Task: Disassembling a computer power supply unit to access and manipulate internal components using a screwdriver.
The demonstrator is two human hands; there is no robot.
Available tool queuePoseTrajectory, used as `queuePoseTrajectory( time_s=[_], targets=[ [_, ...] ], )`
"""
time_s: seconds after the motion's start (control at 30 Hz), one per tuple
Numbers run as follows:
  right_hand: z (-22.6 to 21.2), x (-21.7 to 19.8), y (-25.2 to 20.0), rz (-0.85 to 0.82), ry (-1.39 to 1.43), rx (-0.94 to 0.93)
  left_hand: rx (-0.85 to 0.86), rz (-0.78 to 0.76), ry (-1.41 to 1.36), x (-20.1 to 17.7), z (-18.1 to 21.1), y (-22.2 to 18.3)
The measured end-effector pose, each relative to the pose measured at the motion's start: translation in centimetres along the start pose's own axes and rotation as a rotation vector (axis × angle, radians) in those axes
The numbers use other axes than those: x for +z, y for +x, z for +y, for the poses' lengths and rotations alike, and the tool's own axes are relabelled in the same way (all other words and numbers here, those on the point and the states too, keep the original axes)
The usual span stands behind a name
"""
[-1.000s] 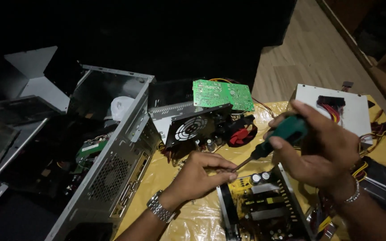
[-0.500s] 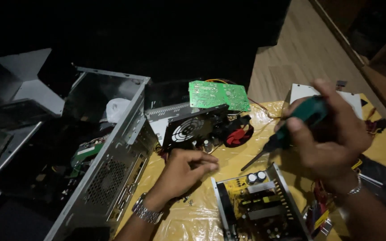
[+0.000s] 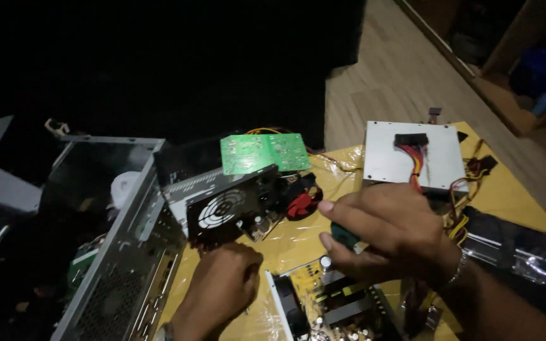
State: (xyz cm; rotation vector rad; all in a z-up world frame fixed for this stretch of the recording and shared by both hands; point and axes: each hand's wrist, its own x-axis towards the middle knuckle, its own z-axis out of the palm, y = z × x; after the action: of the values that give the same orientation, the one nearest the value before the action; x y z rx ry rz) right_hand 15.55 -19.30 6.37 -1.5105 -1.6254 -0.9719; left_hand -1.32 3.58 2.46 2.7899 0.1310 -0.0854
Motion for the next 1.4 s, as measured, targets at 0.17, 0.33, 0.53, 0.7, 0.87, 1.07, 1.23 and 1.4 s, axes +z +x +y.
queuePoseTrajectory(
  time_s=[0.17, 0.33, 0.53, 0.7, 0.87, 1.07, 1.23, 1.4],
  targets=[
    [0.2, -0.6, 1.3, 0.005, 0.064, -0.034, -0.103, -0.156, 0.100, -0.5, 0.8, 0.4],
    [0.4, -1.0, 1.9, 0.080, 0.039, -0.064, 0.087, 0.149, -0.103, 0.2, 0.8, 0.0],
    [0.5, -2.0, 2.9, 0.199, 0.069, -0.068, 0.327, -0.140, -0.559, -4.4, 3.9, -2.7],
    [1.6, -1.6, 1.1, 0.251, 0.111, -0.084, 0.300, 0.009, -0.665, -1.1, 4.2, -4.5],
    [-0.3, -5.2, 1.2, 0.320, 0.006, 0.167, 0.260, 0.232, -0.671, 1.8, 5.2, -7.2],
    [-7.3, -10.9, 1.1, 0.277, -0.001, 0.470, 0.187, 0.422, -0.663, 2.9, 8.0, -9.9],
    [-9.8, -12.2, -5.9, 0.435, -0.020, 0.647, 0.286, 0.595, -0.518, 6.0, 8.1, -10.6],
    [-12.4, -14.3, -5.8, 0.450, -0.094, 0.909, 0.319, 0.683, -0.504, 7.7, 8.6, -11.2]
  ],
)
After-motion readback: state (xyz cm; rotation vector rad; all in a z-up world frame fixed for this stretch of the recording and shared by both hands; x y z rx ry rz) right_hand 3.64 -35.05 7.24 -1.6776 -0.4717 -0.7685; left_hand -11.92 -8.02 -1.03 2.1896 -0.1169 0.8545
